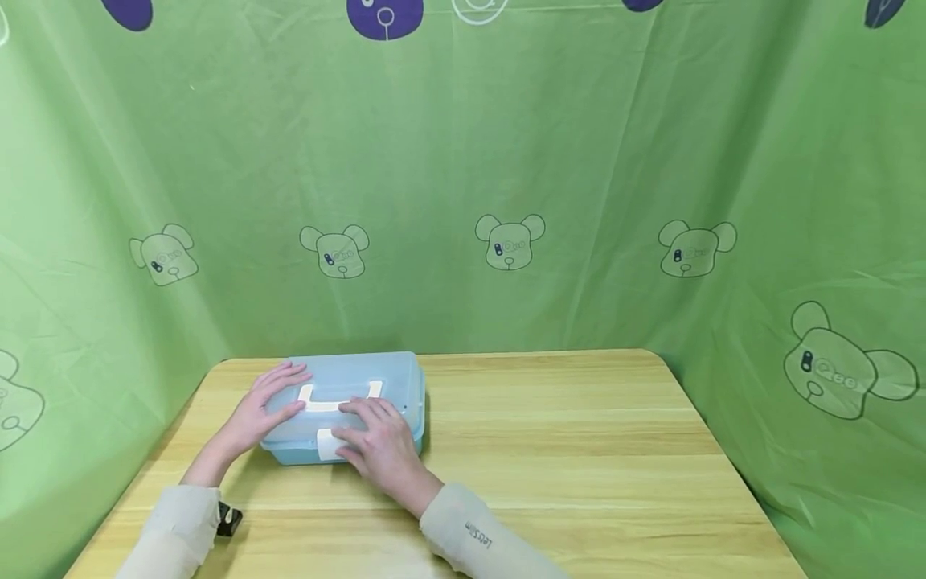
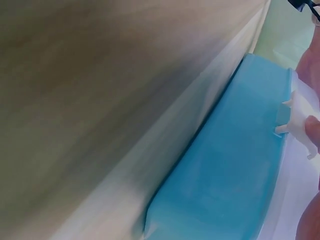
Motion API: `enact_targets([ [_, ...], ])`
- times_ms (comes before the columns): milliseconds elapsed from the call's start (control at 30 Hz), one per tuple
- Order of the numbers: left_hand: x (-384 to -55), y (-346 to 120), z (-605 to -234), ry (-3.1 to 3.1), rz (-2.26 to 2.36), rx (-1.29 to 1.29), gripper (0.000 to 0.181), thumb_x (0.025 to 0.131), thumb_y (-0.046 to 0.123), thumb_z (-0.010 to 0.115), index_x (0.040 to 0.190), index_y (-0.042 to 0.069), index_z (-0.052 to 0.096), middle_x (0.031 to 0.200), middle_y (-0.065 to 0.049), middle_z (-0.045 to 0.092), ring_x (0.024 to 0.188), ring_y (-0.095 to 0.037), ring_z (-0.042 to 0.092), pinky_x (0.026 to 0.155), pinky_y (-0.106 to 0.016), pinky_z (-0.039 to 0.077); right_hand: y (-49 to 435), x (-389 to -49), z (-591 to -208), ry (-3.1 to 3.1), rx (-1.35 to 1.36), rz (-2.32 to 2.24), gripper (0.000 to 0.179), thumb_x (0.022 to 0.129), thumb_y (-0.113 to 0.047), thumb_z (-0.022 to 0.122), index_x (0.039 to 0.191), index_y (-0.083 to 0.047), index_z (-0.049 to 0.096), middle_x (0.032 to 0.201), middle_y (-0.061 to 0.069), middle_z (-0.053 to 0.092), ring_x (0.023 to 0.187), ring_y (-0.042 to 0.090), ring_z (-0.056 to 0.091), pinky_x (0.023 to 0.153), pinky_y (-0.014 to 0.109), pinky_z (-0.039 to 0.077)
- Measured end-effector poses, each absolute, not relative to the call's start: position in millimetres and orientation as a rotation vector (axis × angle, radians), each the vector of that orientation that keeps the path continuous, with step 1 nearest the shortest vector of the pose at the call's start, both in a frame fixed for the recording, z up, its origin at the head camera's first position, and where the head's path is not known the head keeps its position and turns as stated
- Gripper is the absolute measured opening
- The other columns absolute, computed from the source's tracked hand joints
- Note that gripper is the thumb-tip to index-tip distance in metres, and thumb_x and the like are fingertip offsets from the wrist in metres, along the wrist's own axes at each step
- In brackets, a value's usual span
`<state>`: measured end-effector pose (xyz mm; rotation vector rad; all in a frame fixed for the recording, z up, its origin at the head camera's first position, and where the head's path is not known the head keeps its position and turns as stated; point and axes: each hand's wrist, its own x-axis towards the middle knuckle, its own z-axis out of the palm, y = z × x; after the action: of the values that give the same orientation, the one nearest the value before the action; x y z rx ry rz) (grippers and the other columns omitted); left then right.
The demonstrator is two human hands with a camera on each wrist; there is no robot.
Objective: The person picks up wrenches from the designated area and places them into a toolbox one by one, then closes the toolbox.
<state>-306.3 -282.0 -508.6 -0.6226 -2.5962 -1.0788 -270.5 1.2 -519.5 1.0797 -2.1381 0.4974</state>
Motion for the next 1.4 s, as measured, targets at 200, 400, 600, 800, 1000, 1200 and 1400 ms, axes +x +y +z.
enact_targets([
  [200, -308.1, -283.5, -509.6, -2.594, -1.072, -0.62, 0.049, 0.095, 0.028, 0.075, 0.142, 0.018, 0.063, 0.159, -0.009, 0.048, 0.153, -0.042, 0.027, 0.116, -0.075, 0.018, -1.7, -268.5, -516.1, -2.17, 1.032, 0.568, 0.022, 0.084, -0.033, 0.088, 0.103, -0.025, 0.083, 0.132, 0.0, 0.067, 0.124, 0.019, 0.063, 0.113, 0.037, 0.045],
  [400, -308.2, -283.3, -509.5, -2.591, -1.081, -0.626, 0.049, 0.095, 0.027, 0.075, 0.141, 0.017, 0.063, 0.158, -0.011, 0.048, 0.152, -0.043, 0.027, 0.116, -0.076, 0.018, -3.8, -267.5, -516.0, -2.182, 0.994, 0.561, 0.016, 0.081, -0.034, 0.089, 0.096, -0.028, 0.084, 0.13, -0.001, 0.067, 0.121, 0.018, 0.064, 0.11, 0.036, 0.047],
  [600, -305.8, -281.9, -504.0, -2.611, -1.098, -0.609, 0.05, 0.095, 0.029, 0.074, 0.143, 0.019, 0.062, 0.16, -0.009, 0.047, 0.154, -0.04, 0.026, 0.117, -0.076, 0.016, -5.8, -267.3, -516.4, -2.272, 0.972, 0.453, 0.014, 0.081, -0.038, 0.089, 0.092, -0.032, 0.084, 0.137, -0.003, 0.064, 0.13, 0.017, 0.058, 0.116, 0.037, 0.042],
  [800, -306.2, -283.1, -505.2, -2.613, -1.093, -0.609, 0.051, 0.096, 0.03, 0.074, 0.144, 0.018, 0.061, 0.16, -0.009, 0.047, 0.154, -0.041, 0.025, 0.117, -0.076, 0.016, -6.6, -268.8, -515.4, -2.365, 0.944, 0.41, 0.014, 0.081, -0.04, 0.088, 0.092, -0.035, 0.084, 0.141, -0.004, 0.06, 0.133, 0.018, 0.055, 0.118, 0.037, 0.039],
  [1000, -305.3, -284.1, -506.7, -2.622, -1.079, -0.607, 0.051, 0.096, 0.03, 0.073, 0.144, 0.019, 0.061, 0.16, -0.009, 0.047, 0.154, -0.041, 0.025, 0.116, -0.077, 0.016, -4.2, -269.3, -514.6, -2.4, 0.969, 0.392, 0.017, 0.081, -0.041, 0.088, 0.097, -0.036, 0.083, 0.144, -0.004, 0.058, 0.135, 0.018, 0.054, 0.118, 0.038, 0.038],
  [1200, -307.0, -284.6, -507.7, -2.605, -1.069, -0.613, 0.05, 0.096, 0.029, 0.073, 0.144, 0.018, 0.061, 0.16, -0.01, 0.047, 0.154, -0.042, 0.025, 0.116, -0.076, 0.016, -2.5, -272.0, -516.1, -2.313, 0.992, 0.391, 0.033, 0.075, -0.038, 0.092, 0.102, -0.025, 0.079, 0.14, -0.003, 0.061, 0.131, 0.019, 0.056, 0.116, 0.038, 0.042],
  [1400, -307.1, -284.5, -508.0, -2.6, -1.074, -0.618, 0.05, 0.096, 0.028, 0.073, 0.143, 0.018, 0.062, 0.159, -0.01, 0.048, 0.154, -0.042, 0.026, 0.117, -0.076, 0.016, -3.8, -274.9, -515.7, -2.347, 0.9, 0.359, 0.086, 0.071, -0.047, 0.094, 0.144, -0.023, 0.053, 0.142, -0.001, 0.056, 0.133, 0.021, 0.053, 0.124, 0.047, 0.03],
])
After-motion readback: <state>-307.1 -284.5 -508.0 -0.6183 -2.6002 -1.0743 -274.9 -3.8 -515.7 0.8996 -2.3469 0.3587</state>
